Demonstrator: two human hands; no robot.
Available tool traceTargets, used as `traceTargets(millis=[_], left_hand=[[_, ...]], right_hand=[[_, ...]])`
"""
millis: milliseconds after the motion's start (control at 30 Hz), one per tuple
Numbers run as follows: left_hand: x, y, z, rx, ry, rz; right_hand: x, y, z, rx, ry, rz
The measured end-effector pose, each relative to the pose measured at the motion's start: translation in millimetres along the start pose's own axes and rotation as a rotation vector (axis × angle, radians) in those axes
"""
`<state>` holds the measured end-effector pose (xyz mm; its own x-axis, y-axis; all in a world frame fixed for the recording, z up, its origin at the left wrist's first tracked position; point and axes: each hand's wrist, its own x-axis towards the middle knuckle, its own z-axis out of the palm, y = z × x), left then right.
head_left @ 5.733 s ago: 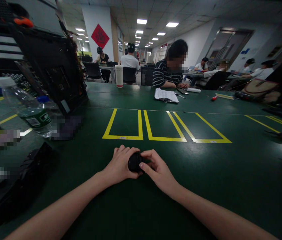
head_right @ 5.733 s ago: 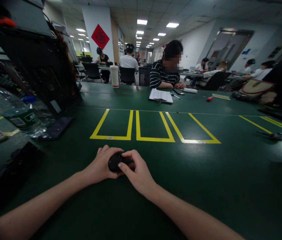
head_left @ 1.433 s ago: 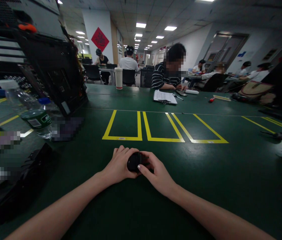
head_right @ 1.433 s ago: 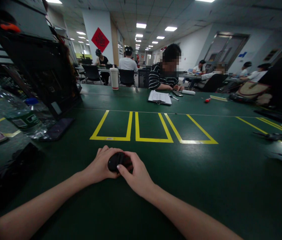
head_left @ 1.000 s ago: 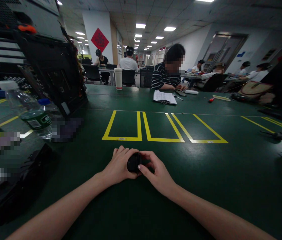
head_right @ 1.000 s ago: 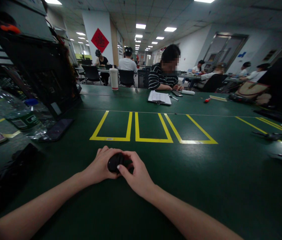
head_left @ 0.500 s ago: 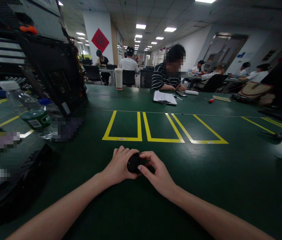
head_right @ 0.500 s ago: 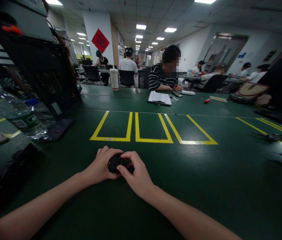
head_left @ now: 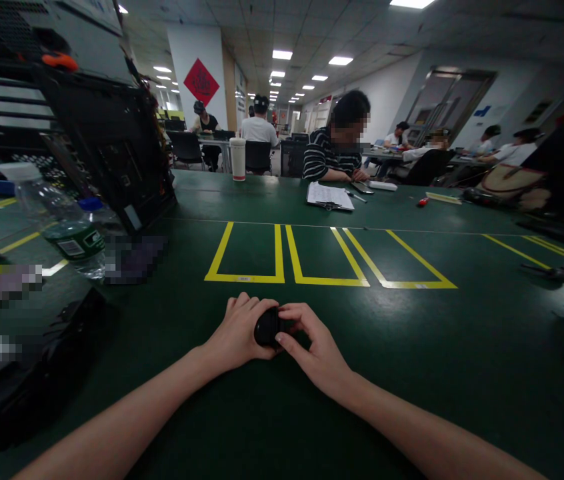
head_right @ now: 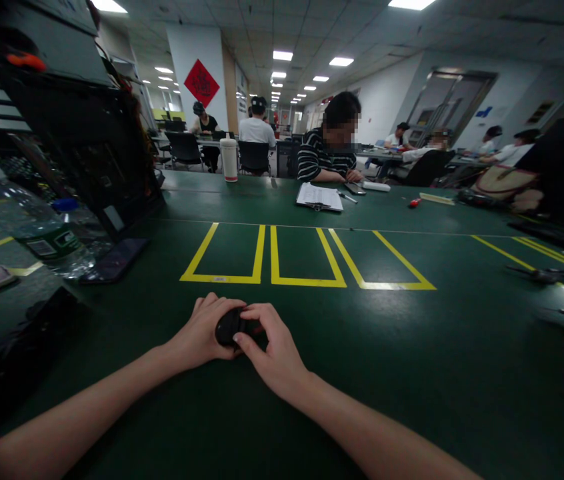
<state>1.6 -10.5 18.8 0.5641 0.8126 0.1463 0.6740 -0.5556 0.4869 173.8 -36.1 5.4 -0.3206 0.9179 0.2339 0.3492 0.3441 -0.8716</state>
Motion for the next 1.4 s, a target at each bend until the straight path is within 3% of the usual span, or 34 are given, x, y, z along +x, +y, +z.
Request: traceTargets(millis=[233, 533, 800, 1067, 1200, 1400], left_hand=[[0.9, 0.0, 1.4, -0.004, 0.006, -0.013], [0.5, 0.6, 0.6, -0.003, 0.004, -0.005], [0.5, -0.8, 1.3, -0.013, 0.004, -0.014], [0.7, -3.3, 3.8, 0.003, 0.017, 0.001], [1.4, -3.0, 4.5, 0.025, 0.018, 0.003], [0.1, -1.1, 1.8, 0.006, 0.003, -0.005]], right_hand=[[2.1, -0.5, -0.2, 0.029, -0.069, 0.117], [-0.2, -1.2, -0.7, -0.025, 0.006, -0.023], [1.9, -1.8, -0.8, -0.007, -0.067, 0.124], [-0.7, -2.0, -0.6, -0.021, 0.022, -0.043], [1.7, 2.8, 0.7, 0.011, 0.05, 0.024], [1.4, -3.5, -1.4, 0.003, -0.072, 0.127]])
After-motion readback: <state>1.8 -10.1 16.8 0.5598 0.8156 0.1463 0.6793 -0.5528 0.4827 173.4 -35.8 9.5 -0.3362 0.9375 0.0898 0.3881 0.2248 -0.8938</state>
